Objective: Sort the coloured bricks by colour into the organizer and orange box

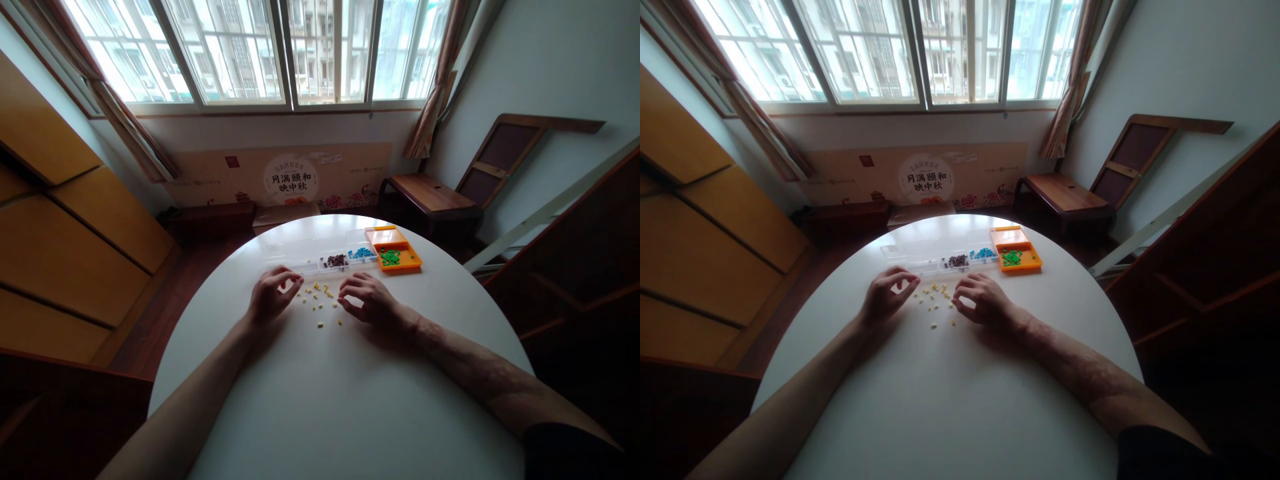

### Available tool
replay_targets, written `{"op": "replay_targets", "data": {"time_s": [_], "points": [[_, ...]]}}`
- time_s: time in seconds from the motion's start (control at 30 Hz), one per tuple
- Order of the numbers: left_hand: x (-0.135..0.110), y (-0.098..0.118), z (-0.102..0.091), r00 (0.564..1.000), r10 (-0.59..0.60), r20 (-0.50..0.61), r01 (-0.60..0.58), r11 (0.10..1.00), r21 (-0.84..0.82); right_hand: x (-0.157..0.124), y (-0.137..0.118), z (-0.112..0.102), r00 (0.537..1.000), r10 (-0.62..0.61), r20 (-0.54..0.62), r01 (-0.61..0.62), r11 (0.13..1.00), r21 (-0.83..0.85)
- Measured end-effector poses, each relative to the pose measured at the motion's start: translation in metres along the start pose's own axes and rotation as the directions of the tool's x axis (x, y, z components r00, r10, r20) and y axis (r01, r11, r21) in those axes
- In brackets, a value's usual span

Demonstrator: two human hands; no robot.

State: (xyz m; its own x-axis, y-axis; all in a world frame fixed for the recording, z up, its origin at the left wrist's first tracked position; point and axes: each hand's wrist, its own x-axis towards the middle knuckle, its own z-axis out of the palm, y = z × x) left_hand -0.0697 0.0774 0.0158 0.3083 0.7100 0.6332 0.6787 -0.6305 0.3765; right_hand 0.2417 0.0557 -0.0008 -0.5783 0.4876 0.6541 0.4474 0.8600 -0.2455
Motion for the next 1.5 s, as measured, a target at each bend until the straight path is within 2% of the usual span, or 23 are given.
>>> {"op": "replay_targets", "data": {"time_s": [0.1,0.17,0.3,0.43,0.5,0.57,0.63,0.7,0.8,0.9,1.0,1.17,1.37,1.5], "points": [[-0.006,-0.001,-0.009,0.985,0.077,0.156,-0.073,0.997,-0.029,-0.001,0.001,0.001,1.000,0.014,-0.013,-0.013,1.000,0.008],[-0.008,-0.002,-0.016,0.971,0.093,0.221,-0.095,0.996,-0.004,-0.002,0.001,0.001,1.000,0.015,-0.015,-0.015,1.000,0.015],[-0.009,-0.002,-0.024,0.967,0.056,0.249,-0.069,0.997,0.046,0.000,0.001,0.000,1.000,0.007,-0.006,-0.007,1.000,0.015],[-0.008,-0.008,-0.022,0.958,0.063,0.280,-0.075,0.997,0.030,0.001,0.001,-0.002,1.000,-0.003,-0.010,0.003,1.000,0.015],[-0.007,-0.010,-0.019,0.962,0.074,0.262,-0.087,0.996,0.036,0.001,0.001,-0.002,1.000,-0.006,-0.009,0.006,1.000,0.012],[-0.006,-0.011,-0.016,0.980,0.062,0.189,-0.077,0.995,0.069,0.002,0.001,-0.002,1.000,-0.007,-0.007,0.008,1.000,0.013],[-0.002,-0.010,-0.013,0.998,0.015,0.062,-0.022,0.993,0.113,0.003,0.000,-0.002,1.000,-0.006,-0.006,0.006,1.000,0.022],[0.003,-0.010,-0.009,0.996,-0.048,-0.074,0.058,0.987,0.149,0.003,-0.001,-0.002,1.000,-0.004,-0.005,0.004,0.999,0.033],[0.008,-0.013,0.000,0.982,-0.102,-0.159,0.131,0.974,0.184,0.004,-0.001,-0.002,1.000,-0.007,0.004,0.006,0.999,0.042],[0.009,-0.016,0.004,0.987,-0.102,-0.126,0.126,0.971,0.201,0.003,0.000,-0.002,1.000,-0.017,0.008,0.016,0.999,0.041],[0.006,-0.013,0.001,0.992,-0.083,-0.097,0.099,0.980,0.173,0.003,0.000,-0.003,1.000,-0.019,0.014,0.018,0.999,0.034],[-0.002,-0.005,-0.009,0.999,0.021,0.040,-0.025,0.995,0.095,0.002,0.000,-0.003,1.000,-0.017,0.013,0.016,0.999,0.034],[-0.004,-0.013,-0.006,0.996,0.017,0.088,-0.038,0.970,0.240,0.002,0.001,0.001,1.000,-0.013,0.008,0.012,0.999,0.035],[-0.004,-0.018,-0.004,0.994,0.009,0.106,-0.037,0.963,0.268,0.002,0.001,0.000,1.000,-0.022,0.007,0.022,0.999,0.046]]}}
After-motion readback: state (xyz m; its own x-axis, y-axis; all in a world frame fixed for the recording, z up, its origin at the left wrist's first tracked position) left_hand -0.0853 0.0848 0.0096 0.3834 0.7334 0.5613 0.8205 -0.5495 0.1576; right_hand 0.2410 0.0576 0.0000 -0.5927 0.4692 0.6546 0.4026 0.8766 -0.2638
